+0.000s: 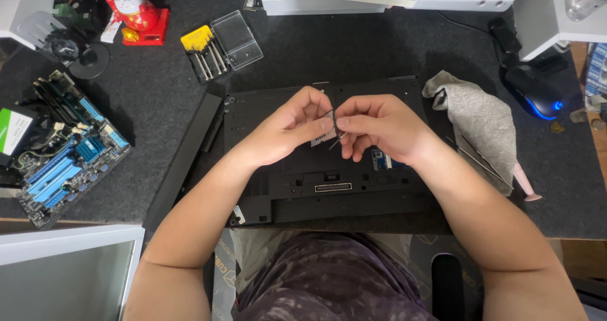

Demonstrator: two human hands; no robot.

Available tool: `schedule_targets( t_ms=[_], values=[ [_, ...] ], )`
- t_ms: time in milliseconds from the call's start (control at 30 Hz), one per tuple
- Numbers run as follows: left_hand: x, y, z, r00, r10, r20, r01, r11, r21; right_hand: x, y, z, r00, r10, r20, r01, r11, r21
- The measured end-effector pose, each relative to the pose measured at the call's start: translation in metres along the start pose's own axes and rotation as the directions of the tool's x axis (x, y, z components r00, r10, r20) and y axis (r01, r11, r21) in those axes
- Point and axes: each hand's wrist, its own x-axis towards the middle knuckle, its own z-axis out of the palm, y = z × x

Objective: The person uses a screwdriver to remove screws from the bottom panel of a laptop. They then remove a small metal bracket and a plastic cover from the laptop's underside.

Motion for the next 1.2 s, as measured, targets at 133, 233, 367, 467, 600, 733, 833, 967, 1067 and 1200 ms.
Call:
schedule_targets(
  t_ms=[133, 233, 367, 467, 600, 733, 833, 967, 1067, 1200],
  values=[
    [-0.001, 0.003, 0.003, 1.0, -0.014, 0.021, 0.014, 1.0, -0.019, 0.001, 0.004, -0.005, 1.0, 0.005, 0.019, -0.006, 1.0, 0.03],
    [-0.001, 0.004, 0.006, 0.999, -0.008, 0.039, 0.009, 1.0, -0.005, 0.003, 0.011, -0.009, 0.999, 0.025, 0.023, -0.026, 0.998, 0.052],
    [-0.001, 0.008, 0.007, 0.998, -0.02, 0.056, 0.019, 1.0, 0.018, 0.004, 0.013, -0.011, 1.0, 0.017, 0.018, -0.017, 0.999, 0.039],
    [0.0, 0.005, 0.003, 0.996, -0.048, 0.073, 0.045, 0.998, 0.041, 0.002, 0.011, -0.007, 1.0, -0.025, -0.017, 0.024, 0.999, -0.022],
    [-0.003, 0.023, 0.013, 0.992, -0.09, 0.086, 0.084, 0.994, 0.068, 0.001, 0.008, -0.003, 0.986, -0.151, -0.069, 0.14, 0.979, -0.145],
    [-0.004, 0.022, 0.013, 0.989, -0.11, 0.103, 0.106, 0.993, 0.044, 0.0, 0.014, -0.012, 0.97, -0.227, -0.084, 0.202, 0.951, -0.233],
    [-0.001, 0.02, 0.012, 0.989, -0.099, 0.111, 0.093, 0.994, 0.053, 0.001, 0.016, -0.013, 0.967, -0.235, -0.1, 0.206, 0.948, -0.242],
    [0.002, 0.019, 0.007, 1.0, -0.007, -0.026, 0.005, 0.997, -0.083, 0.002, 0.001, -0.011, 0.951, -0.172, -0.256, 0.112, 0.966, -0.233],
    [0.008, 0.003, -0.007, 0.985, 0.059, -0.164, -0.09, 0.978, -0.189, 0.028, -0.021, -0.011, 0.946, -0.168, -0.278, 0.091, 0.958, -0.271],
    [0.0, 0.013, 0.004, 0.991, 0.132, -0.031, -0.135, 0.946, -0.295, 0.086, -0.045, 0.005, 0.968, -0.161, -0.193, 0.08, 0.925, -0.37]
  ],
)
